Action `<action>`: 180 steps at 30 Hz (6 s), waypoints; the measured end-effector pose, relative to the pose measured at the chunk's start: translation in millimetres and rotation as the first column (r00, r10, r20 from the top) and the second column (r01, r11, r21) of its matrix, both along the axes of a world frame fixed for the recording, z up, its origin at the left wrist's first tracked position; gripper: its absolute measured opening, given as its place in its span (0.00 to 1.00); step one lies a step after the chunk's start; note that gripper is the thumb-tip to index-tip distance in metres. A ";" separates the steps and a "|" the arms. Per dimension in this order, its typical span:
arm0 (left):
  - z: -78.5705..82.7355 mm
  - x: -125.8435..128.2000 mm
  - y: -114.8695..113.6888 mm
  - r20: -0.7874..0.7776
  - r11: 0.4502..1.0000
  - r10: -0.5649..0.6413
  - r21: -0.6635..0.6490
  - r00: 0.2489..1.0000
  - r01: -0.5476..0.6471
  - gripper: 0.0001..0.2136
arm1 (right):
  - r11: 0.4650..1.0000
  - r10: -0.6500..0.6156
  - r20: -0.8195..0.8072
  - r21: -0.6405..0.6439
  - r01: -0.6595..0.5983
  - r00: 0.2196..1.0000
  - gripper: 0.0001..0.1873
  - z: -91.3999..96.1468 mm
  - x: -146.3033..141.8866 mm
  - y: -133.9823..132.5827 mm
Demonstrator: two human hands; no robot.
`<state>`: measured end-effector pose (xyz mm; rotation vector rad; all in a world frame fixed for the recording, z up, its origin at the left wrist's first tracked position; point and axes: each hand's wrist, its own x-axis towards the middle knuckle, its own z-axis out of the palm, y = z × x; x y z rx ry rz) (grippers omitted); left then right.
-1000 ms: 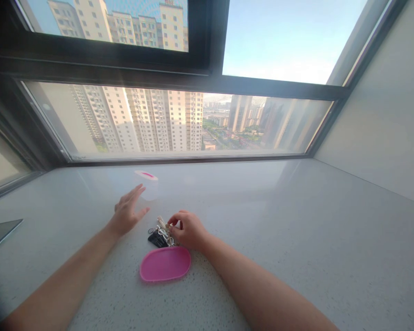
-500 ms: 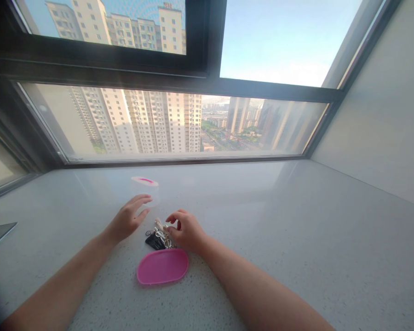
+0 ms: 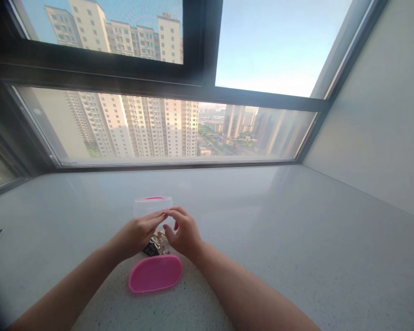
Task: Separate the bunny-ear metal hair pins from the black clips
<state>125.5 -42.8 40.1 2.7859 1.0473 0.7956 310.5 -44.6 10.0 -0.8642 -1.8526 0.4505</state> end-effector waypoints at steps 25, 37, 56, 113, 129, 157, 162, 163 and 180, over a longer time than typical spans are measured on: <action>-10.3 -39.5 20.1 -0.036 0.955 0.290 0.085 0.956 -0.286 0.30 | 0.984 -0.177 0.048 -0.011 0.178 0.983 0.13 -9.4 11.8 22.2; -14.0 -42.0 25.1 0.135 0.967 0.245 -0.105 0.960 -0.232 0.20 | 0.944 -0.323 0.084 0.098 0.314 0.943 0.16 -3.6 32.3 31.9; -14.4 -45.9 24.4 0.131 0.873 0.192 -0.476 0.973 -0.108 0.08 | 0.984 0.151 0.343 -0.143 -0.108 0.927 0.14 -2.9 16.5 5.8; -14.2 -11.5 -5.8 0.341 0.792 0.394 -0.597 0.854 -0.127 0.12 | 0.904 -0.043 0.195 -0.410 0.121 0.980 0.07 -5.1 -4.6 -25.1; -7.0 -12.3 -16.0 0.501 0.567 0.592 -0.815 0.632 0.116 0.09 | 0.636 0.079 -0.240 -0.735 -0.234 0.968 0.04 8.3 6.1 -16.9; -12.0 2.9 -13.5 0.497 0.728 0.484 -0.685 0.720 -0.015 0.09 | 0.691 -0.027 -0.529 -0.624 -0.367 0.848 0.19 0.3 8.4 -6.5; -13.8 2.5 -12.7 0.582 0.723 0.446 -0.682 0.680 0.109 0.07 | 0.689 -0.014 -0.595 -0.588 -0.423 0.804 0.17 3.7 6.8 -7.3; -12.9 2.7 -12.6 0.592 0.722 0.431 -0.679 0.680 0.133 0.07 | 0.689 -0.016 -0.608 -0.582 -0.432 0.794 0.17 4.7 6.4 -7.6; -4.4 5.0 -16.5 0.644 0.615 0.559 -0.745 0.522 0.259 0.07 | 0.618 -0.097 -0.643 -0.637 -0.460 0.760 0.17 7.0 9.8 -6.8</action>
